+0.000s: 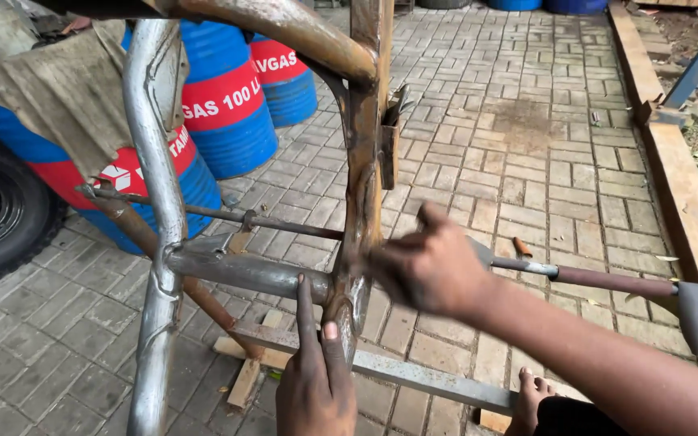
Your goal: Sanding a metal frame with sandpaper to remove rust or old paint.
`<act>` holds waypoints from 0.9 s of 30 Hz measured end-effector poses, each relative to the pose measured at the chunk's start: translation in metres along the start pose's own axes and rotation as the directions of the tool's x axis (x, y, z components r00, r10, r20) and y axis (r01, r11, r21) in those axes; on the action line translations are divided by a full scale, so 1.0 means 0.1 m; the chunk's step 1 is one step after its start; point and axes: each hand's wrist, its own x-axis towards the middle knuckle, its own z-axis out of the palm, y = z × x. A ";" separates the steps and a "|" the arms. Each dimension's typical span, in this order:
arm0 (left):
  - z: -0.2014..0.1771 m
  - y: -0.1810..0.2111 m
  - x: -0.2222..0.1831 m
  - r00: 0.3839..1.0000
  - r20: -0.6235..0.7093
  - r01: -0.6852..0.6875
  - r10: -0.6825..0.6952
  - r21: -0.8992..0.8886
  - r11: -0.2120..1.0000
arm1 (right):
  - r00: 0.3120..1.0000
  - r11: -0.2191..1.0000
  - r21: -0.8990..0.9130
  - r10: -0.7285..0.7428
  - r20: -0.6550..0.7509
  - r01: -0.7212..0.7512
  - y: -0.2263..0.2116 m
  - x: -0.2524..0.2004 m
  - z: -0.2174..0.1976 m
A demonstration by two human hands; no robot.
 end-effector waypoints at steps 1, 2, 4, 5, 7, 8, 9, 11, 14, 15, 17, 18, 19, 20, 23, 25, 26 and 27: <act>0.01 0.01 -0.01 0.999 0.021 0.036 -0.036 0.014 0.999 | 1.000 0.992 -0.127 -0.009 -0.014 0.007 0.11 -0.01 0.01; 0.02 0.01 -0.04 0.998 0.038 0.041 -0.042 0.019 0.999 | 1.000 0.992 -0.122 0.005 -0.002 -0.005 0.02 -0.04 0.00; -0.02 0.04 -0.03 1.000 0.006 0.014 -0.014 -0.016 1.000 | 0.991 0.998 0.045 0.054 -0.123 -0.049 -0.11 0.02 -0.01; 0.00 0.01 -0.03 1.000 -0.005 0.012 -0.012 -0.018 1.000 | 0.990 0.998 0.044 0.045 -0.130 -0.040 -0.22 -0.04 -0.01; 0.08 -0.04 0.04 0.999 0.003 0.049 -0.049 0.017 0.999 | 0.998 0.978 0.200 -0.058 -0.010 0.059 -0.39 -0.18 0.02; 0.05 -0.01 0.01 0.998 0.008 0.058 -0.058 0.018 0.998 | 0.998 0.977 0.207 -0.056 -0.003 0.056 -0.34 -0.10 -0.04; 0.02 0.01 -0.02 0.999 0.003 0.043 -0.043 0.009 0.999 | 0.996 0.983 0.176 0.068 -0.061 -0.056 -0.29 -0.03 -0.10; 0.03 0.03 -0.05 0.999 0.012 0.030 -0.030 0.008 1.000 | 0.972 0.971 0.152 0.203 -0.115 -0.184 -0.30 -0.07 -0.09; 0.02 0.03 -0.03 0.999 -0.040 0.001 -0.002 -0.018 1.000 | 0.989 0.973 0.221 0.098 -0.114 -0.071 -0.35 -0.14 0.03; 0.03 0.05 -0.01 0.999 -0.042 -0.005 0.004 -0.016 1.000 | 0.993 0.981 0.175 0.101 -0.057 -0.089 -0.27 -0.12 0.01; 0.03 0.01 -0.05 1.000 -0.016 -0.003 0.003 0.003 1.000 | 0.991 0.981 0.138 0.135 0.014 -0.135 -0.30 -0.11 -0.03; 0.04 0.01 -0.05 1.000 -0.020 0.005 -0.005 0.004 1.000 | 0.988 0.976 0.176 0.141 -0.065 -0.128 -0.33 -0.07 -0.07; 0.05 0.01 -0.06 1.000 -0.025 0.012 -0.012 0.005 1.000 | 0.978 0.970 0.214 0.149 -0.143 -0.117 -0.35 -0.01 -0.12; 0.04 0.00 -0.03 1.000 -0.028 0.010 -0.009 0.005 1.000 | 0.978 0.970 0.213 0.147 -0.147 -0.114 -0.37 -0.06 -0.06; 0.03 0.01 -0.07 1.000 -0.023 0.017 -0.016 0.045 0.999 | 1.000 0.967 0.252 0.021 0.005 -0.021 -0.37 -0.10 -0.03; -0.03 0.12 -0.09 0.998 -0.002 0.063 -0.063 0.008 0.998 | 0.964 0.957 0.175 0.249 -0.093 -0.231 -0.21 0.08 -0.16; 0.00 0.06 -0.07 0.999 -0.014 0.052 -0.052 0.009 0.999 | 0.964 0.960 0.171 0.243 -0.108 -0.223 -0.35 -0.01 -0.10; 0.02 0.01 -0.05 0.999 -0.036 0.036 -0.036 0.009 0.999 | 0.990 0.966 0.225 0.139 -0.037 -0.128 -0.49 -0.10 -0.05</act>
